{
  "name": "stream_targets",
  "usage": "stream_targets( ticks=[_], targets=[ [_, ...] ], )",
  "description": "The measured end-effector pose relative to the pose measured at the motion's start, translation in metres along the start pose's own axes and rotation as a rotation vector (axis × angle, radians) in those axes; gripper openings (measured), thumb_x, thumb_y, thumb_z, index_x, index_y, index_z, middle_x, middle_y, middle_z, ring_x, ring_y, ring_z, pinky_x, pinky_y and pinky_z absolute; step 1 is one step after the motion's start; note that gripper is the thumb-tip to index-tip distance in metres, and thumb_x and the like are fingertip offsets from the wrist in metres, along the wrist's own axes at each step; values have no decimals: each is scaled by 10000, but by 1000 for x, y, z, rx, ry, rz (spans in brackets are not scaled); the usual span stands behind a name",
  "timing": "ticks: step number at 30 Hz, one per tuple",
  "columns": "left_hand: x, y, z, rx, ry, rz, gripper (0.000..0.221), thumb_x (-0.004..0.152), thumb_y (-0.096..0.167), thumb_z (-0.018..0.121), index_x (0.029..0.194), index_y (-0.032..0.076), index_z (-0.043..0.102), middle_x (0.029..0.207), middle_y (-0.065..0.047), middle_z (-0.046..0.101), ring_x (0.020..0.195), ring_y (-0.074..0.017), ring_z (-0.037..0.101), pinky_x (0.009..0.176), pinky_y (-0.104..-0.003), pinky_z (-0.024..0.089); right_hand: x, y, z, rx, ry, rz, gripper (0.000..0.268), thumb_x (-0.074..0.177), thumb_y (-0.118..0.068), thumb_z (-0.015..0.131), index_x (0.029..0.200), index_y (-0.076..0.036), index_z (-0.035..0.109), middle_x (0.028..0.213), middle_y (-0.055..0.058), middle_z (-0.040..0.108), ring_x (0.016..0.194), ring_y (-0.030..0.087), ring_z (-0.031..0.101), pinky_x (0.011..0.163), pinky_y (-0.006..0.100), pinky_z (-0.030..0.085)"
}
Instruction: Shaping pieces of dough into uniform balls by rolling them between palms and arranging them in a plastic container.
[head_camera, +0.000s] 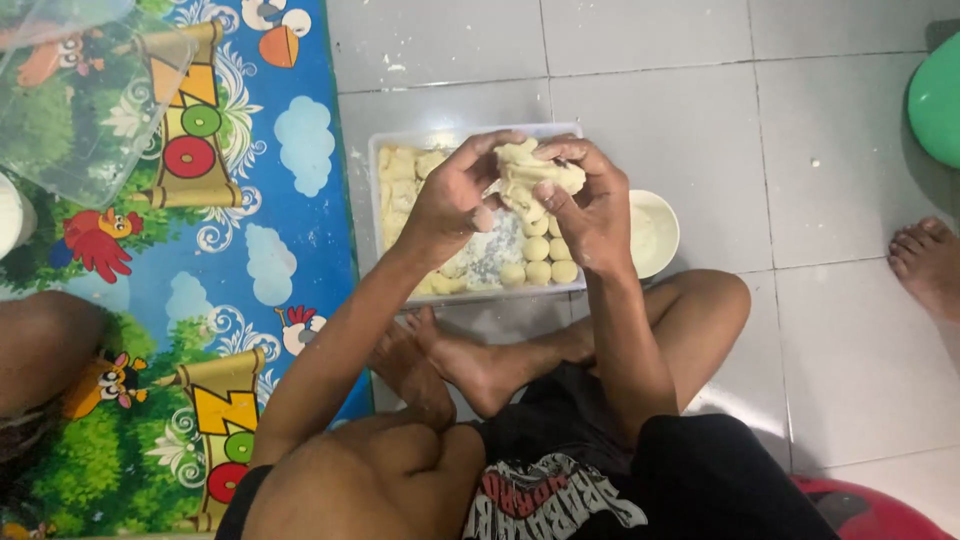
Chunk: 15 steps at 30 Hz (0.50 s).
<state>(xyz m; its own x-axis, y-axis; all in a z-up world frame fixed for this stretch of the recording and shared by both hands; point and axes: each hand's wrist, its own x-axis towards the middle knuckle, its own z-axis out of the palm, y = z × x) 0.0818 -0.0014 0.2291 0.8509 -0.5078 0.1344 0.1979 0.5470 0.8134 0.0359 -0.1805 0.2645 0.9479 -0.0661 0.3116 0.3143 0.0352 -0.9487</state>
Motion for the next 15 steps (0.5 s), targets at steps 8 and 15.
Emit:
stream_targets(
  ticks=[8,15],
  targets=[
    [16,-30,-20,-199,-230,-26,1106,597,449,1007,1480,57,469,1328,-169,586,1270,-272,588,1144,-471,509,-6,-10,-4,82,-52,-158,280,907,-58,756,1098,96,621,1066,224,627,1110,323,591,976,432,472],
    [3,-33,-23,-49,-160,20,783,705,227,986,1341,12,583,1210,-186,675,1134,-273,672,977,-446,616,-26,9,-11,103,-40,-136,319,864,-11,786,1119,101,630,1095,260,648,1134,358,610,998,473,472]
  ],
)
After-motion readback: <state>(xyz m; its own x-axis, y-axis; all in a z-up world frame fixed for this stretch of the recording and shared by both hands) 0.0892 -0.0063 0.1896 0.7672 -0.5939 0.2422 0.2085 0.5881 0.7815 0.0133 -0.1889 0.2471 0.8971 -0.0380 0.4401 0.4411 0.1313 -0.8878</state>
